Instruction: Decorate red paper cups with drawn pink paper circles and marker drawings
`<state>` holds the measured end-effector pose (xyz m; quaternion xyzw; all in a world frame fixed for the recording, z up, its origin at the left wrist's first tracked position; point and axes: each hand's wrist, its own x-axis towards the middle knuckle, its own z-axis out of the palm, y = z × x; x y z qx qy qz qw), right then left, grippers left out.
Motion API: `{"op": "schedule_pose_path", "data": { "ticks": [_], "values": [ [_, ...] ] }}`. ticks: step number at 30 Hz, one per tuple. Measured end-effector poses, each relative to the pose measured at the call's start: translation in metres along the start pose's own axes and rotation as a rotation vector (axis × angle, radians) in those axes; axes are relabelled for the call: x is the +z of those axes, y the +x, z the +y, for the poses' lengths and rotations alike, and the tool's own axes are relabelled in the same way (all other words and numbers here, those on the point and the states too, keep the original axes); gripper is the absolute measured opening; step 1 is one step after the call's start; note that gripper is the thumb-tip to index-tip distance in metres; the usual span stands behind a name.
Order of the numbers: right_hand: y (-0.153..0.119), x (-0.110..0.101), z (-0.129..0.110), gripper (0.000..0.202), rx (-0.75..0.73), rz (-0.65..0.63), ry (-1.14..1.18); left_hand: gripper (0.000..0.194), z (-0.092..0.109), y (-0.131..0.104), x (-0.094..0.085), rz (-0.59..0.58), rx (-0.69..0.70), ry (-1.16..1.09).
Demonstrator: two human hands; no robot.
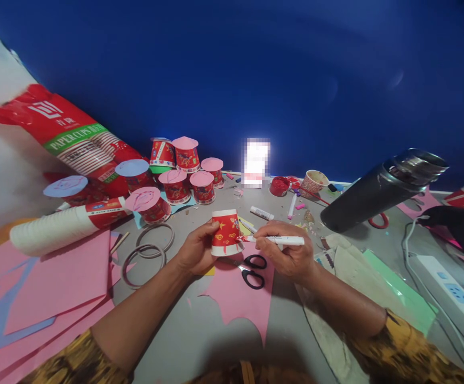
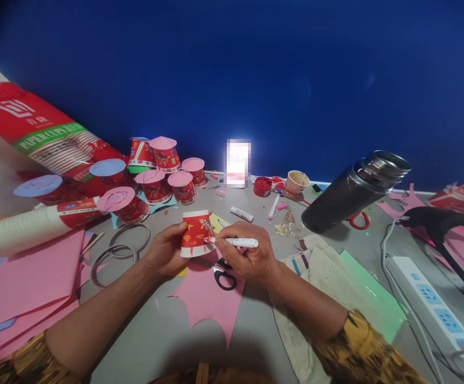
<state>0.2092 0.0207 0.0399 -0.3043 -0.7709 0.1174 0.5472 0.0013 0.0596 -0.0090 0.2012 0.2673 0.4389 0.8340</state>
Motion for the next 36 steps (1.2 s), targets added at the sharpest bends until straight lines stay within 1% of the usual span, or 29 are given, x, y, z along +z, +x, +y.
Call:
{"op": "schedule_pose_path", "data": {
  "ticks": [4,6,11,15,20,22,26,30,34,36],
  "values": [
    [-0.0002,0.0020,-0.0004,0.009,-0.042,0.024,-0.007,0.039,-0.0003,0.0003,0.0004,-0.038,-0.003,0.011],
    [0.0002,0.0009,-0.0011,0.011,-0.054,0.023,-0.015,0.039,-0.0001,0.0002,0.0002,-0.039,-0.003,0.008],
    [0.0009,-0.0017,-0.0018,0.016,-0.015,0.019,-0.047,0.035,-0.0001,0.0001,0.0003,-0.019,0.007,-0.002],
    [0.0004,0.0011,-0.0012,0.014,-0.030,0.014,-0.050,0.037,-0.0007,0.0008,0.0022,-0.033,0.008,0.008],
    [-0.0004,0.0019,0.0002,0.011,-0.054,0.017,-0.020,0.037,-0.0007,0.0005,0.0035,-0.010,0.009,0.007],
    [-0.0005,0.0009,0.0007,0.012,-0.046,0.027,-0.036,0.038,-0.0004,0.0000,0.0039,-0.015,0.012,0.011],
    [-0.0005,0.0006,0.0010,0.014,-0.027,0.005,-0.052,0.037,0.0000,-0.0012,0.0058,-0.033,0.027,0.035],
    [-0.0016,0.0029,0.0011,0.014,-0.048,-0.009,-0.029,0.036,-0.0002,-0.0020,0.0078,-0.034,0.044,0.061],
    [-0.0023,0.0036,0.0016,0.015,-0.031,0.010,0.002,0.034,-0.0007,-0.0019,0.0079,-0.035,0.063,0.066],
    [-0.0023,0.0030,0.0015,0.014,-0.034,-0.004,0.006,0.036,-0.0008,-0.0015,0.0076,-0.032,0.069,0.075]
  ]
}}
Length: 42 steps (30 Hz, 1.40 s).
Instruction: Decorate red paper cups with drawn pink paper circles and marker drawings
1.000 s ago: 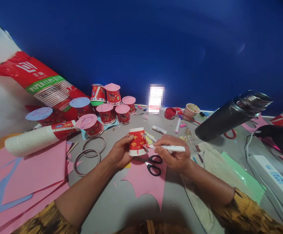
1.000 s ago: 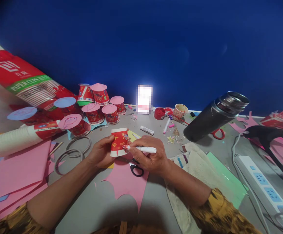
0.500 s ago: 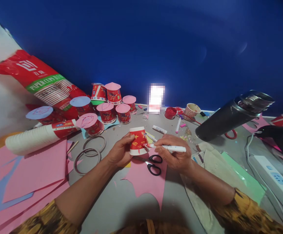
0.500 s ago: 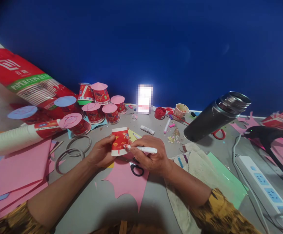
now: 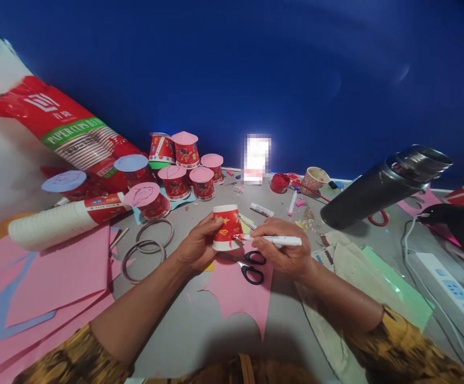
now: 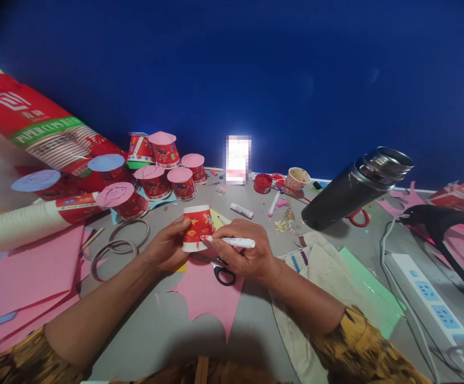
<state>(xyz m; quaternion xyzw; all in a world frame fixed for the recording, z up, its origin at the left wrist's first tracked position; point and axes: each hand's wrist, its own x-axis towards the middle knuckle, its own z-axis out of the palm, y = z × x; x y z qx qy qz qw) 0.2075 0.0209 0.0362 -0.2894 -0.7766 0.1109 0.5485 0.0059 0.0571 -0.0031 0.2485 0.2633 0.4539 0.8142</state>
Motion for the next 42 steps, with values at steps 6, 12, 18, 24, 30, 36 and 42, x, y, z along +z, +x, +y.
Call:
{"op": "schedule_pose_path", "data": {
  "ticks": [6,12,18,24,30,36,42],
  "values": [
    [-0.001,-0.001,-0.001,0.015,0.001,-0.102,0.057,0.034,0.000,0.001,0.000,0.010,-0.004,0.017],
    [0.000,-0.003,-0.003,0.018,0.038,-0.148,0.040,0.037,0.001,0.000,0.002,0.023,0.014,0.036],
    [0.001,-0.006,-0.006,0.020,0.120,-0.181,0.064,0.039,0.000,0.000,0.002,0.042,0.034,0.055],
    [-0.008,-0.004,0.004,0.020,0.547,0.031,0.304,0.038,0.003,0.000,0.001,0.121,0.027,0.007],
    [-0.004,0.000,0.021,0.030,0.828,0.260,0.615,0.035,0.009,0.000,0.000,0.206,-0.021,-0.059],
    [-0.003,0.001,0.026,0.036,0.923,0.266,0.738,0.044,0.014,0.001,0.003,0.192,-0.043,-0.077],
    [-0.014,0.002,0.027,0.031,0.905,0.235,0.709,0.046,0.016,0.002,0.003,0.207,-0.059,-0.162]
  ]
}}
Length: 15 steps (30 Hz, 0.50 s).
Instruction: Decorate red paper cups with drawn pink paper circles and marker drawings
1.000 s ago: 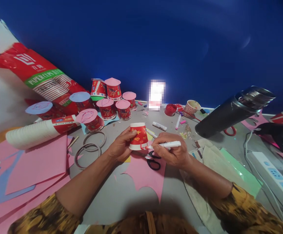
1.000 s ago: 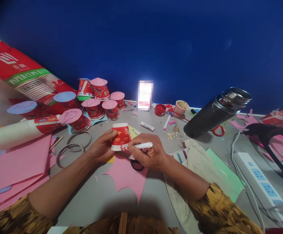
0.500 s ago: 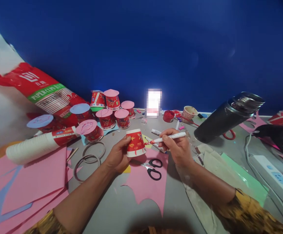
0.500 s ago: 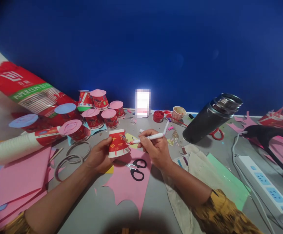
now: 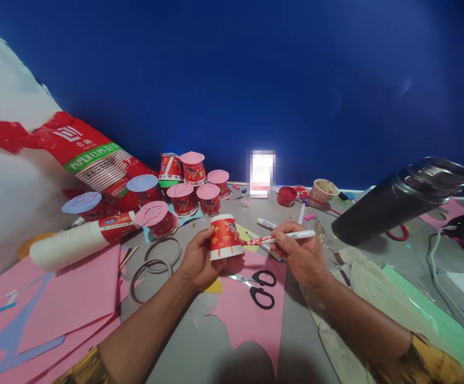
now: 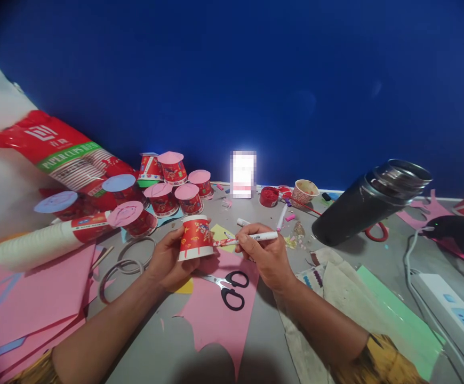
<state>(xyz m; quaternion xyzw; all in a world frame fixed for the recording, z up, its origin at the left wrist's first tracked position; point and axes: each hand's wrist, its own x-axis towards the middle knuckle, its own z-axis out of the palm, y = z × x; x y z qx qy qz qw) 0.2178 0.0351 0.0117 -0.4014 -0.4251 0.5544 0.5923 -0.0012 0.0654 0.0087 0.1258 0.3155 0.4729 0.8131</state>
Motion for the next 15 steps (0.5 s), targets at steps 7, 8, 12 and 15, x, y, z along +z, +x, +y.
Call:
{"op": "schedule_pose_path", "data": {
  "ticks": [7,8,12,15],
  "values": [
    [0.003,0.004,-0.003,0.036,0.043,0.032,0.048,0.047,-0.001,0.002,-0.006,-0.042,-0.042,-0.007],
    [0.002,0.004,-0.003,0.034,0.026,0.021,0.026,0.045,-0.001,0.002,-0.006,-0.031,-0.039,-0.003],
    [-0.005,0.005,-0.005,0.021,-0.081,-0.043,-0.135,0.041,-0.005,0.000,-0.002,0.019,-0.019,0.022],
    [-0.010,0.004,-0.007,0.015,-0.148,-0.058,-0.272,0.040,-0.007,-0.001,0.002,0.023,-0.019,0.032]
  ]
}}
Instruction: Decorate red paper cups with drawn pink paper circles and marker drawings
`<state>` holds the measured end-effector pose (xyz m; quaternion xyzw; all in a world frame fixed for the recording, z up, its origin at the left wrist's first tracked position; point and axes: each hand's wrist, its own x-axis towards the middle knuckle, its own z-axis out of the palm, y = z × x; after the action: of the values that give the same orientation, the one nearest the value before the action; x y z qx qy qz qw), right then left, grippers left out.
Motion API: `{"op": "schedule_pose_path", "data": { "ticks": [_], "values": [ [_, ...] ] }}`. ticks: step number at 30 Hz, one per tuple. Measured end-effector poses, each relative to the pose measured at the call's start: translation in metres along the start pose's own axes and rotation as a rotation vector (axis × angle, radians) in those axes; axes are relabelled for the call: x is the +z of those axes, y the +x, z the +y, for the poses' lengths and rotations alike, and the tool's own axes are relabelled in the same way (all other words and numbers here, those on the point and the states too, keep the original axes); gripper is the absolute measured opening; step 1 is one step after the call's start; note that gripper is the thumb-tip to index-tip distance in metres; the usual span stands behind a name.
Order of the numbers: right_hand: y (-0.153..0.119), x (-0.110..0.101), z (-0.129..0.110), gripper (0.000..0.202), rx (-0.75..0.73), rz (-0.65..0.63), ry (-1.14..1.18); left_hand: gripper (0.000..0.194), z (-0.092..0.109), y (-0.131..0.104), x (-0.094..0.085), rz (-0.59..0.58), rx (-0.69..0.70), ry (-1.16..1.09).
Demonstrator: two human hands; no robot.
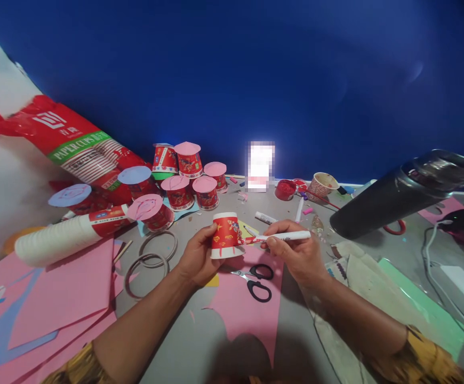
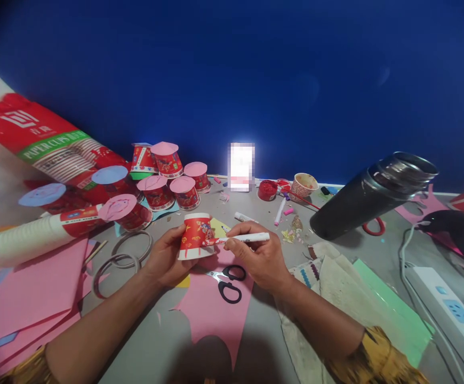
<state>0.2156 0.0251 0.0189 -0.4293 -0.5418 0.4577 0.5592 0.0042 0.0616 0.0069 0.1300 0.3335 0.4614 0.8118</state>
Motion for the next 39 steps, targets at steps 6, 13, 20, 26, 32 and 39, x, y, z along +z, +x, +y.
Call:
{"op": "schedule_pose_path", "data": {
  "ticks": [6,13,20,26,32,39],
  "values": [
    [0.000,0.000,-0.003,0.014,-0.052,0.009,-0.165,0.037,-0.001,-0.001,0.000,-0.020,-0.016,0.019],
    [-0.003,0.001,-0.011,0.009,-0.079,-0.037,-0.229,0.035,-0.003,0.001,-0.008,-0.061,-0.003,0.020],
    [-0.003,0.001,-0.009,0.007,-0.108,-0.012,-0.215,0.030,-0.003,0.001,-0.004,-0.027,0.006,0.018],
    [-0.002,0.001,-0.014,0.010,-0.071,-0.071,-0.195,0.033,-0.003,0.001,-0.005,-0.014,0.000,0.020],
    [-0.003,0.000,-0.011,0.010,-0.045,-0.064,-0.199,0.039,-0.003,0.002,-0.007,-0.035,0.008,0.016],
    [-0.003,-0.004,-0.008,0.011,-0.058,-0.056,-0.183,0.040,-0.003,0.003,-0.007,-0.013,-0.009,0.000]
  ]
}}
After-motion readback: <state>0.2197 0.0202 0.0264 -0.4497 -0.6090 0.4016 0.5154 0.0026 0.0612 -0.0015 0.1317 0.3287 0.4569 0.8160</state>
